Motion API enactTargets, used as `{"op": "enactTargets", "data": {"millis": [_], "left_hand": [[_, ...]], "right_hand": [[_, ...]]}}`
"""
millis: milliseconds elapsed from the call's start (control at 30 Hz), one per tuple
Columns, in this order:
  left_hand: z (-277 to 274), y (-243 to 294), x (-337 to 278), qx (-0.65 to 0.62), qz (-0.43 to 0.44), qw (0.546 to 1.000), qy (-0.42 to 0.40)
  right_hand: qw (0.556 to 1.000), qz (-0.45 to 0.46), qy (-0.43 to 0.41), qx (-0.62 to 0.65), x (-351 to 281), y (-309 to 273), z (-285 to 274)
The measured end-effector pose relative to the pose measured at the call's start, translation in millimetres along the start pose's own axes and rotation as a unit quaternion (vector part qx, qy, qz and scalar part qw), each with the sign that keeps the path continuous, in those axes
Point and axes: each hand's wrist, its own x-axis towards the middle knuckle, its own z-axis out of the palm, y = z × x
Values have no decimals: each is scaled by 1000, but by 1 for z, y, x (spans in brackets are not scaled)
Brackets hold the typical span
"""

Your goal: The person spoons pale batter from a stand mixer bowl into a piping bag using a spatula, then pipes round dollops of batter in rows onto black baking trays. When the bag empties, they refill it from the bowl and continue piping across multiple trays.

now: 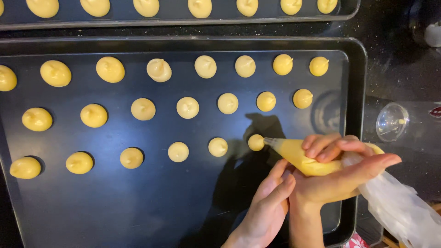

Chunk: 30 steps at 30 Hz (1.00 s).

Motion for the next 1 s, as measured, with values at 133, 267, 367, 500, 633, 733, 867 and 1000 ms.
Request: {"op": "enactTargets", "data": {"millis": [133,267,367,500,633,733,867,1000], "left_hand": [[2,1,1,-9,-3,1000,-5],[-1,-2,0,-18,-10,1000,-5],[-6,-5,2,-25,-2,1000,-14],[0,0,1,-21,9,1000,-16],[-1,-1,-2,-3,-7,1000,-16],[0,-5,0,1,-4,1000,-20],[5,-1,-1,-25,5,1000,-11],[-1,-1,-3,-43,4,999,3]], "right_hand": [[999,12,18,-40,0,-3,3],[999,49,12,-4,-4,-3,-5],[999,26,5,-24,-3,-7,0],[998,61,-8,-17,1,-11,3],[993,85,33,80,5,-25,-5],[992,73,15,100,11,-31,-13],[995,61,-76,29,10,-21,7],[994,52,-98,-14,3,-14,14]]}}
